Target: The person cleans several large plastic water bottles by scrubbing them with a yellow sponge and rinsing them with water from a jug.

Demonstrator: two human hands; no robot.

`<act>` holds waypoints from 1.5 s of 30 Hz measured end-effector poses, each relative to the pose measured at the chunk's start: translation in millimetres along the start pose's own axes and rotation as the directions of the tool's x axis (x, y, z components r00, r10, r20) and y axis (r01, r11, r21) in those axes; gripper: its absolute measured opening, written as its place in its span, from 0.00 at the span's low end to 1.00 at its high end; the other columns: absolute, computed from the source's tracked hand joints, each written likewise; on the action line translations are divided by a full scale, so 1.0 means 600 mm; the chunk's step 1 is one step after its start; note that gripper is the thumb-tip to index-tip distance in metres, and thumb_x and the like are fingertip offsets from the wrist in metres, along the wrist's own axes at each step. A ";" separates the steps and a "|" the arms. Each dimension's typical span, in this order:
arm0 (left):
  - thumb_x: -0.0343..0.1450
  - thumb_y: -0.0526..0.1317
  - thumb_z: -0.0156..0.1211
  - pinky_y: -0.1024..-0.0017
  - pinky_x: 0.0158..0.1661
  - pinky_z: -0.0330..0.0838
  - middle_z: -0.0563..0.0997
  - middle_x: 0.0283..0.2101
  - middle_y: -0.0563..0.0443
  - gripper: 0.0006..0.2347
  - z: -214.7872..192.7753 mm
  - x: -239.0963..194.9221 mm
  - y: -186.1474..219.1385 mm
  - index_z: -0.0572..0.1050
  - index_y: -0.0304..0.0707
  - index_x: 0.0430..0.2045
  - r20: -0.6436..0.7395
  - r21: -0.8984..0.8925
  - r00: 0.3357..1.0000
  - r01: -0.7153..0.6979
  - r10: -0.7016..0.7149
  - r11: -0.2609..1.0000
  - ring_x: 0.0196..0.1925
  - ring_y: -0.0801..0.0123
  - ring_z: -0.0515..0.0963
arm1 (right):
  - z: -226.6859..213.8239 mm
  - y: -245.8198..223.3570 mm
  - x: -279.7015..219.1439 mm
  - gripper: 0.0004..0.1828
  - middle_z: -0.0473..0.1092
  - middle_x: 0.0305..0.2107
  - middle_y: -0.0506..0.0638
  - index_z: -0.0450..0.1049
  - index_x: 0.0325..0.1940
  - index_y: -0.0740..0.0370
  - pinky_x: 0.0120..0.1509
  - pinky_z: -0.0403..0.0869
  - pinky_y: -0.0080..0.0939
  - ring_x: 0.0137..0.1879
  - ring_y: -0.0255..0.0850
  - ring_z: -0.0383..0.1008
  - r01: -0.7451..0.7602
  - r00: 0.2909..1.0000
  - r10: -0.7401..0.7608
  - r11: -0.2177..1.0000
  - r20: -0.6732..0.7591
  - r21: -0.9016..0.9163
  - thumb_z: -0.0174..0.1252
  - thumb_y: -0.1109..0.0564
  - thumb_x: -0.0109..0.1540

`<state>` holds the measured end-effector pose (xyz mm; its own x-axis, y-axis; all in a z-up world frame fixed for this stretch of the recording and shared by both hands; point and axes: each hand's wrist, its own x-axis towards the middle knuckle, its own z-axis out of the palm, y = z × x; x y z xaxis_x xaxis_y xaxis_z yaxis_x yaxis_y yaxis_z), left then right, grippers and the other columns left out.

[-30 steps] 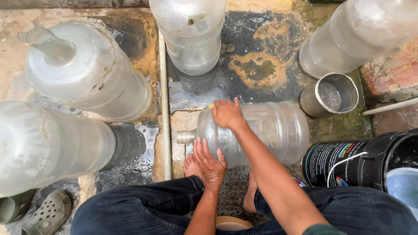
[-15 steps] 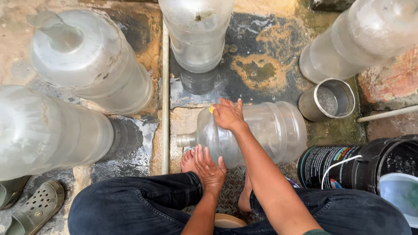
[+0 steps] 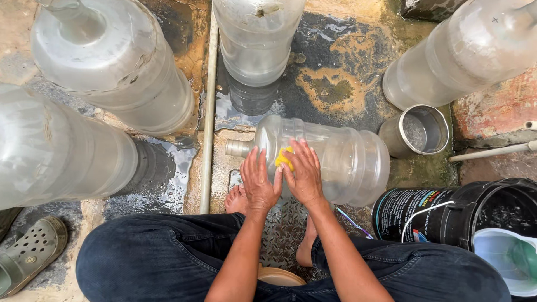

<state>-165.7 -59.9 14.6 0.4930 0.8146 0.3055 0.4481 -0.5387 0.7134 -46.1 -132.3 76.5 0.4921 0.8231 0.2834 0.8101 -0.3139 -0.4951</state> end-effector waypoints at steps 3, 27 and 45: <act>0.74 0.46 0.58 0.46 0.71 0.50 0.62 0.72 0.39 0.22 -0.010 -0.006 0.002 0.66 0.43 0.63 0.056 0.012 0.998 -0.024 0.023 1.000 0.75 0.45 0.58 | -0.012 -0.016 0.021 0.15 0.66 0.60 0.60 0.80 0.53 0.50 0.77 0.49 0.61 0.70 0.53 0.62 -0.033 0.998 0.029 0.996 -0.051 -0.085 0.61 0.52 0.62; 0.76 0.50 0.55 0.41 0.69 0.54 0.59 0.71 0.38 0.22 0.041 -0.132 -0.045 0.62 0.52 0.65 -0.060 0.118 0.997 -0.039 0.046 0.992 0.74 0.41 0.59 | 0.018 0.021 0.125 0.15 0.70 0.45 0.51 0.84 0.48 0.47 0.69 0.58 0.56 0.56 0.49 0.67 -0.050 0.980 0.099 0.961 0.172 -0.272 0.58 0.58 0.61; 0.72 0.49 0.61 0.45 0.69 0.50 0.66 0.70 0.38 0.25 0.015 0.048 0.034 0.66 0.42 0.64 0.038 0.006 0.999 0.030 -0.030 1.000 0.72 0.43 0.64 | -0.024 -0.026 -0.038 0.23 0.68 0.65 0.49 0.76 0.62 0.50 0.77 0.39 0.72 0.73 0.54 0.59 -0.127 0.990 0.139 0.958 0.030 -0.259 0.55 0.56 0.62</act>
<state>-135.6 -49.0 32.3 0.5074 0.8216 0.2598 0.4671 -0.5156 0.7184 -65.6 -152.9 89.8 0.5903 0.7853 0.1865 0.7958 -0.5276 -0.2973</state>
